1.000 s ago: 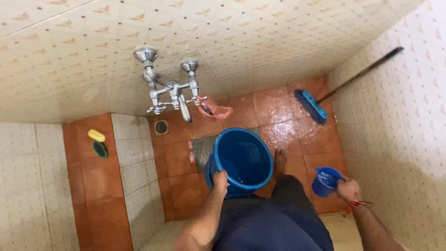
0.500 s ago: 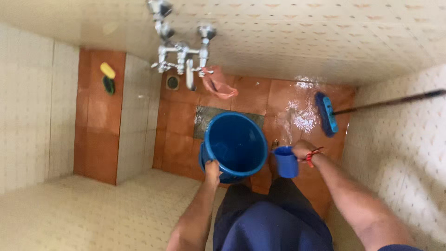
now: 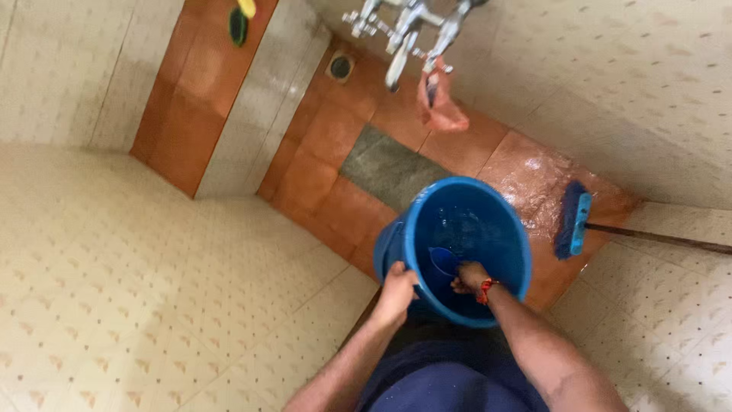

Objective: The person cleans a tiled bathroom floor using a squeegee and a bucket of water. They repeatedly scoop water with a cup and pour it onto the floor, then push the water toward the drain with the squeegee. The person also briefly handles a drain cover and a small metal object near the sink area.

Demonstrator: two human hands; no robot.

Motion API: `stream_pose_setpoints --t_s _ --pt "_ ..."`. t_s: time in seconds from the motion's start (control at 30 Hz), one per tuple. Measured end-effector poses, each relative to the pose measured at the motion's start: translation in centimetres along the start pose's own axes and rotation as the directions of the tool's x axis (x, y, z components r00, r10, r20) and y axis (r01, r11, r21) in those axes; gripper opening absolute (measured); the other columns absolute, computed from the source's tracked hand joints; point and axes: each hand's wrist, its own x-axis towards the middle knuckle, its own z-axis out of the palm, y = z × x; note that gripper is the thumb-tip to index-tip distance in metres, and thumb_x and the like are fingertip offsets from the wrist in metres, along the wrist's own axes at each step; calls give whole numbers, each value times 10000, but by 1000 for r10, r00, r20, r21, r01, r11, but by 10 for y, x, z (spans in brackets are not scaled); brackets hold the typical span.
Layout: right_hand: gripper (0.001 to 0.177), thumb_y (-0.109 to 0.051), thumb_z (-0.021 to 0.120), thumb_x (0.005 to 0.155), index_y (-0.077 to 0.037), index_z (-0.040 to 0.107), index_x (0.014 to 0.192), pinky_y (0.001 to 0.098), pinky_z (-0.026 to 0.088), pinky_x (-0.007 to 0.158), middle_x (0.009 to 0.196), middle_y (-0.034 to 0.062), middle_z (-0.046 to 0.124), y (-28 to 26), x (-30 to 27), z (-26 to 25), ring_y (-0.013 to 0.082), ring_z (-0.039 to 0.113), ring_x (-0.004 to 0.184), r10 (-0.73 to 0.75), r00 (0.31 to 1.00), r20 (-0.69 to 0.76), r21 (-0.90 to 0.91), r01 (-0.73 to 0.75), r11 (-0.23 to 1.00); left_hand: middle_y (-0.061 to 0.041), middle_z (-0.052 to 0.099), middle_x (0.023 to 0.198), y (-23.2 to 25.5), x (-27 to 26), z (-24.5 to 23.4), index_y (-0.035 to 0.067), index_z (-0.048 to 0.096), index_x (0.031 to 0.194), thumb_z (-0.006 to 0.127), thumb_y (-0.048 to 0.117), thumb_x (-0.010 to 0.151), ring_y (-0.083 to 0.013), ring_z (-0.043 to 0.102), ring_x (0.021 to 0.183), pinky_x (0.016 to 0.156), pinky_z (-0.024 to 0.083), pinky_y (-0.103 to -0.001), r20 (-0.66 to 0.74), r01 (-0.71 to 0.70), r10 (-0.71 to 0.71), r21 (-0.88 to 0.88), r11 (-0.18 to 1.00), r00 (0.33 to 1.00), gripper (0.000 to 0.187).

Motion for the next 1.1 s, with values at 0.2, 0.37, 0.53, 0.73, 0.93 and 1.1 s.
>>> stream_pose_setpoints --t_s 0.2,0.37,0.53,0.73,0.93,1.1 --pt "247 -148 499 1020 -18 592 1209 495 616 684 900 207 679 24 22 -4 351 719 788 215 977 6 -72 -214 974 16 614 801 9 -67 18 93 595 988 569 62 806 -115 566 703 606 455 -277 108 30 -39 79 996 993 186" --pt "318 -165 528 994 -93 592 1297 527 575 778 984 260 687 18 30 -6 427 690 887 -97 989 -109 -574 17 819 0 620 828 -3 -77 11 79 599 1011 570 56 812 -117 561 706 610 446 -275 131 12 -22 76 997 991 203" --pt "420 -183 558 967 -169 592 1385 558 534 872 1068 312 695 -5 7 2 504 662 986 -533 820 -206 -755 214 620 17 610 790 -29 -54 -1 82 582 980 567 51 809 -92 572 690 615 471 -258 51 23 -25 54 998 998 175" --pt "503 -192 568 981 -223 542 1483 517 559 850 1038 311 734 -11 -53 -22 457 712 939 -661 717 -220 -719 339 607 -15 538 613 -63 -2 -20 69 585 794 502 26 773 -139 508 485 437 383 -307 9 -56 56 1 998 998 96" --pt "453 -48 450 992 -84 616 1412 355 590 573 1002 120 751 -8 -87 -90 206 700 677 -634 724 -271 -287 568 772 -28 520 650 -93 36 -49 43 538 787 505 38 823 -152 517 522 454 428 -325 -118 4 -21 -146 989 993 49" --pt "300 -161 450 1058 6 609 1249 392 593 544 951 177 689 -50 -87 -163 228 666 630 -303 887 -348 -246 225 943 -53 547 684 -126 40 -71 55 550 855 528 65 835 -168 534 556 483 426 -338 -304 67 -100 -116 991 948 32"
